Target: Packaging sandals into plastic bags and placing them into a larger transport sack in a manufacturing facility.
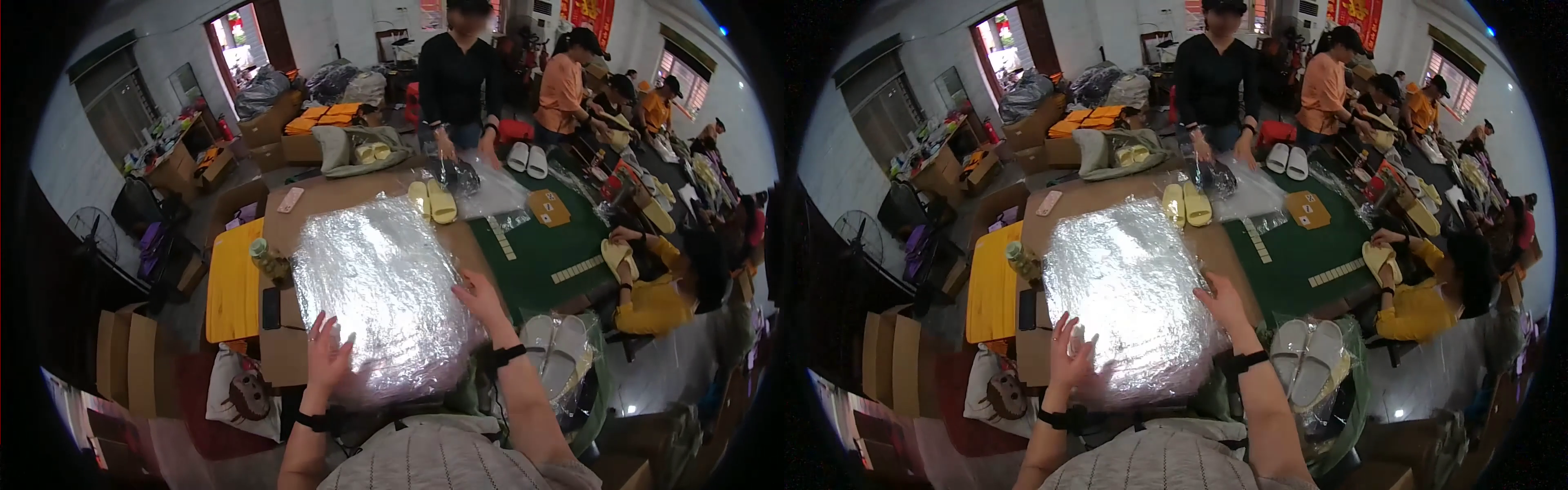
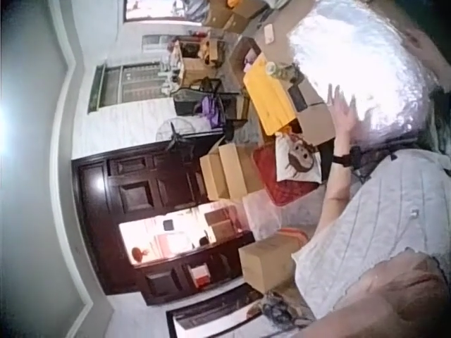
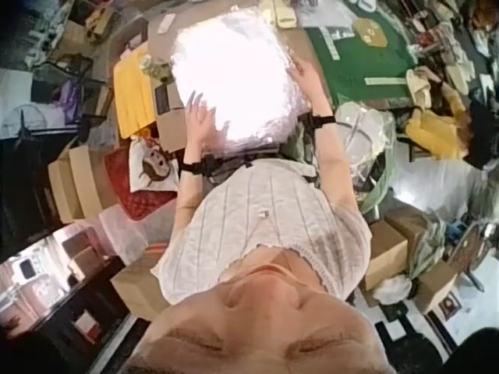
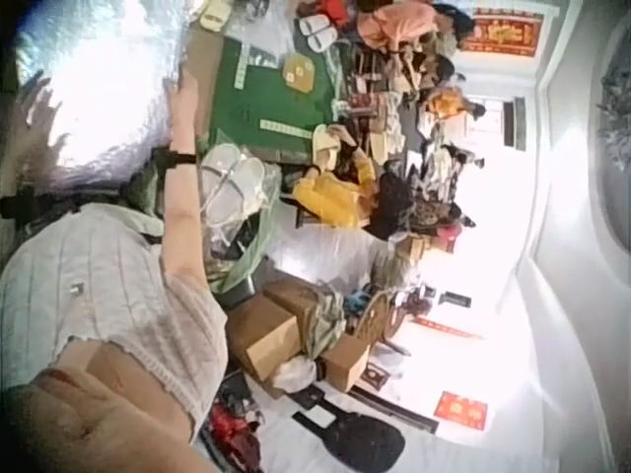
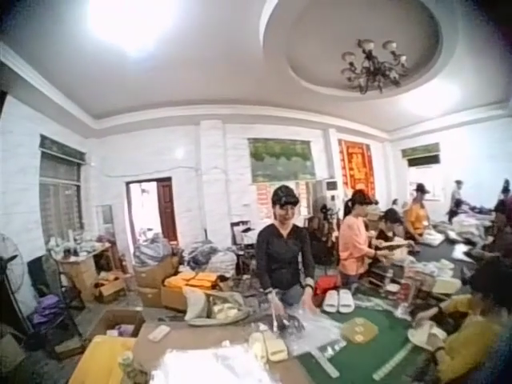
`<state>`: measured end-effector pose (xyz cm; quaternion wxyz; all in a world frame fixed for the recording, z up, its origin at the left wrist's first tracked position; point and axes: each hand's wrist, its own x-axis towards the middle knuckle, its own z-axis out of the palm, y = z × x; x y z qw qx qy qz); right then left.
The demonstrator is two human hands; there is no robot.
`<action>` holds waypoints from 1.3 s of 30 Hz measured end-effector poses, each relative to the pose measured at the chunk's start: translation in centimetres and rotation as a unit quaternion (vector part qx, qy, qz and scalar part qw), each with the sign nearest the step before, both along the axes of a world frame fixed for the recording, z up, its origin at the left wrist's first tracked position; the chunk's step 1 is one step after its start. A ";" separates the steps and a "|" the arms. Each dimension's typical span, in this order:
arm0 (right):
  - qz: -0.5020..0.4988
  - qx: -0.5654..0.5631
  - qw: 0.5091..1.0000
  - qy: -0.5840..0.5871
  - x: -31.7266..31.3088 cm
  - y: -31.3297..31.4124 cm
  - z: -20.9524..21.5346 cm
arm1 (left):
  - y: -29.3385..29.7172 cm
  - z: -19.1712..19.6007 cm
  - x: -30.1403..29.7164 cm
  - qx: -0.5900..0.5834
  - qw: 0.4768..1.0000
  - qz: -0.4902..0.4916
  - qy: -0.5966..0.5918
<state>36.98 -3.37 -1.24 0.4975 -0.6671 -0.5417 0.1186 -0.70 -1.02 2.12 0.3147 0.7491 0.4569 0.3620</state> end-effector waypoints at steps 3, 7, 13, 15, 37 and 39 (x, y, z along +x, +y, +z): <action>0.006 -0.153 0.981 0.116 -0.7 1.4 -0.1 | 0.7 -1.6 -1.5 0.076 0.987 0.106 0.093; -0.025 -0.159 0.986 -0.047 -3.4 -0.8 2.8 | 0.6 -4.7 -4.4 -0.045 0.995 0.091 0.007; 0.019 -0.208 0.975 -0.075 -6.0 -5.0 5.8 | -0.3 -5.1 -5.9 -0.129 0.977 0.049 -0.160; 0.082 -0.122 0.985 -0.091 -6.4 -5.5 5.9 | -0.5 -3.9 -6.7 -0.240 0.958 -0.006 -0.159; 0.048 -0.175 0.972 0.147 -1.9 -6.6 0.3 | -3.0 -0.1 -0.8 0.002 0.929 -0.141 0.341; 0.111 -0.259 0.943 0.177 -2.4 -8.9 1.0 | -3.2 0.3 -1.0 -0.012 0.931 -0.140 0.336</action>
